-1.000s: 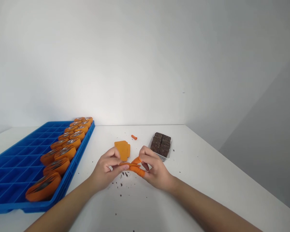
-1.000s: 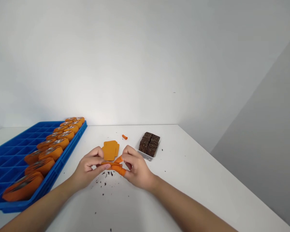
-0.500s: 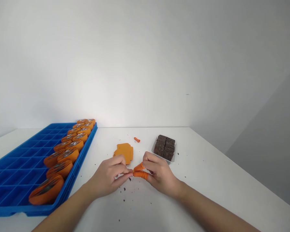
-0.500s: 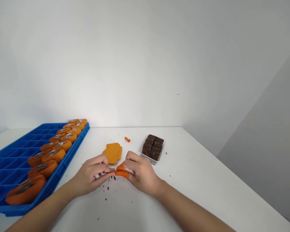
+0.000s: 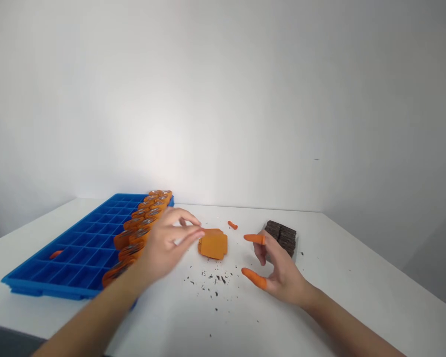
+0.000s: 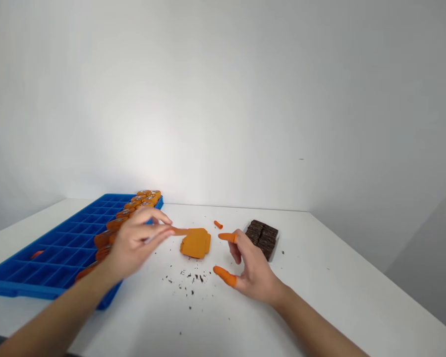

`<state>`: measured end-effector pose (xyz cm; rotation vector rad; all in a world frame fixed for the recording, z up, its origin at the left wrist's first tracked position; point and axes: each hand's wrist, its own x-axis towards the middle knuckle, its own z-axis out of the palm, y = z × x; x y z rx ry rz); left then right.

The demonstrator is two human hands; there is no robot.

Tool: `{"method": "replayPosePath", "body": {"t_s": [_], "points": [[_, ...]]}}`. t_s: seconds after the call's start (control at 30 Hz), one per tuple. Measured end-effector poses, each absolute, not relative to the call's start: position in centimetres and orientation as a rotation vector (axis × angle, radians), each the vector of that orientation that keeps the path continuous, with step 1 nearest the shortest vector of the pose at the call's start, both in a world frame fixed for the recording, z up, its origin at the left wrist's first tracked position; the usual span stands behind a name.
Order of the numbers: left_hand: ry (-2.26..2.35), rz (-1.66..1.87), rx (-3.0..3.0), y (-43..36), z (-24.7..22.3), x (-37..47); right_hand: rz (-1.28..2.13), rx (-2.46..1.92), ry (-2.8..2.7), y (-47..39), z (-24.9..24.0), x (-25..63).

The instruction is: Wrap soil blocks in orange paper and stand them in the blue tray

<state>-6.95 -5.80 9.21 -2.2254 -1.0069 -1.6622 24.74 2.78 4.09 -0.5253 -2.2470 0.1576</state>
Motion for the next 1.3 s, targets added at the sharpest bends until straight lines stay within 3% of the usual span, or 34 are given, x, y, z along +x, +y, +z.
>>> {"method": "replayPosePath", "body": {"t_s": [0.17, 0.4, 0.73, 1.3], "points": [[-1.558, -1.834, -1.813, -8.6, 13.0, -17.9, 0.219, -0.552, -2.206, 2.8, 4.3, 24.6], [-2.238, -1.801, -1.449, -8.6, 8.6, -28.9, 0.244, -0.548, -2.222, 3.4, 3.8, 24.0], [-2.077, -1.900, -1.553, -6.4, 1.8, -30.5, 0.243, -0.550, -2.170, 3.8, 3.4, 23.9], [-2.056, -1.666, -1.912, -5.1, 1.0, -29.2, 0.252, -0.588, -2.225, 3.6, 3.5, 23.4]]}}
